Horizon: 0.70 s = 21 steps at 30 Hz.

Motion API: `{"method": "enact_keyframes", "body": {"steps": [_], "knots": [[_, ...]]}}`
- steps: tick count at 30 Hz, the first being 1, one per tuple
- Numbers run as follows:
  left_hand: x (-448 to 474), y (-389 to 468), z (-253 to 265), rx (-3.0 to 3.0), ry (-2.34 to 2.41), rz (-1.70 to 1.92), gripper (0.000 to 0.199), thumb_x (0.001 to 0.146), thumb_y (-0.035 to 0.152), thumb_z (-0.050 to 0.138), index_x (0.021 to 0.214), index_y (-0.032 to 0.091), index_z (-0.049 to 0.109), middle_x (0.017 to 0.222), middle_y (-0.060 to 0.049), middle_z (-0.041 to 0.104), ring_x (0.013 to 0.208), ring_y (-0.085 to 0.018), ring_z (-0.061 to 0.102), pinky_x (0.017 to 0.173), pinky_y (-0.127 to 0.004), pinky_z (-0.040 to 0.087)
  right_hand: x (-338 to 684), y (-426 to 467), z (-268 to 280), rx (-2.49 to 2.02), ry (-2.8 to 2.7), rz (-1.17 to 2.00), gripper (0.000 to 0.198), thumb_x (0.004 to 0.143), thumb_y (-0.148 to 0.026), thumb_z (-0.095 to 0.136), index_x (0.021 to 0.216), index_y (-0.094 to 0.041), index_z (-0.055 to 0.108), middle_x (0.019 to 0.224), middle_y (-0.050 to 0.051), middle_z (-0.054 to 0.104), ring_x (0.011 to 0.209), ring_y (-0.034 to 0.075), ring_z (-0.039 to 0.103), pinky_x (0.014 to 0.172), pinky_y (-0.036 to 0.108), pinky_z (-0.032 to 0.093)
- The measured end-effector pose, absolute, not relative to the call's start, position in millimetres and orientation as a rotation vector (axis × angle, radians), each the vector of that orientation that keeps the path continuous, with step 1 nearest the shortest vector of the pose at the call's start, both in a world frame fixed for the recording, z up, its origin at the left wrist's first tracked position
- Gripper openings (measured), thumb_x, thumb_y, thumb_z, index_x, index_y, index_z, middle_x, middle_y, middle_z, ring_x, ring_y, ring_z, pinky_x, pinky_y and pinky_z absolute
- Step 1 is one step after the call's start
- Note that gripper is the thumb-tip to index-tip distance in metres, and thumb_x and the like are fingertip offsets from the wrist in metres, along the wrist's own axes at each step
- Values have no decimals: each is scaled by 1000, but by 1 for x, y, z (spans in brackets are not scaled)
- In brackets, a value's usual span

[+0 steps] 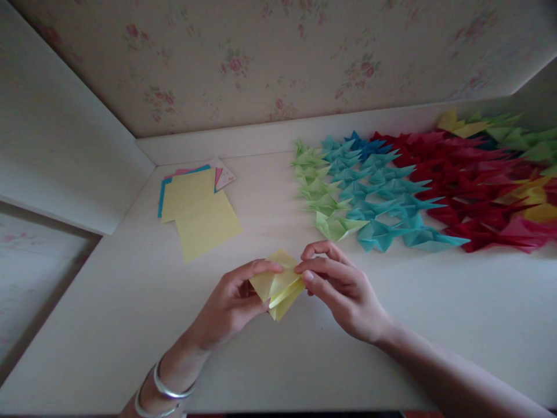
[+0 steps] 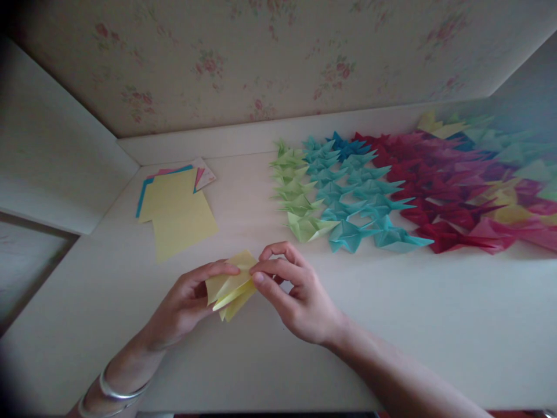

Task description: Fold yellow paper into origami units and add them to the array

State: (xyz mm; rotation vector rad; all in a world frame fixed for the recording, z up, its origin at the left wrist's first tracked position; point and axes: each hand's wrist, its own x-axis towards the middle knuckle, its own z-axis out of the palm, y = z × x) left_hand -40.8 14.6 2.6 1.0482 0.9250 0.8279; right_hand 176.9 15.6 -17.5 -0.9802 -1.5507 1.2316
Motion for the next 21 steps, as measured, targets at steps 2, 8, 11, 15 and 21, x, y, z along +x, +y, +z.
{"method": "enact_keyframes", "body": {"steps": [2,8,11,15,21], "knots": [[-41,16,0,1158,934,854,30,76,14,77,102,30,78,100,-2,67,81,-12,62,67,-17,51,177,15,-17,-977,-1564,1223,16,95,-28,59,100,-24,74,106,8,52,93,19,61,63,26,55],[-39,18,-1,1360,989,917,30,80,14,75,101,36,79,117,-3,70,104,-19,66,80,-23,55,178,16,-12,-875,-1623,1257,17,92,-28,64,106,-22,73,120,11,56,107,24,62,75,30,60],[-40,17,0,1432,996,937,33,80,15,76,103,38,78,119,-3,70,107,-20,66,86,-25,55,178,17,-13,-784,-1665,1210,26,82,-24,76,108,-22,73,128,12,58,109,25,64,81,33,61],[-40,16,-1,1539,1018,955,34,81,14,75,105,37,77,121,-4,70,107,-21,67,81,-25,56,177,19,-15,-816,-1724,1095,21,84,-15,73,104,-23,76,127,11,64,98,21,70,86,34,59],[-43,16,-6,1775,1047,996,32,80,10,74,103,32,79,123,-7,69,101,-20,70,80,-24,58,178,23,-12,-797,-1635,1241,15,84,-14,71,94,-22,77,124,10,64,90,19,73,81,31,59]]}}
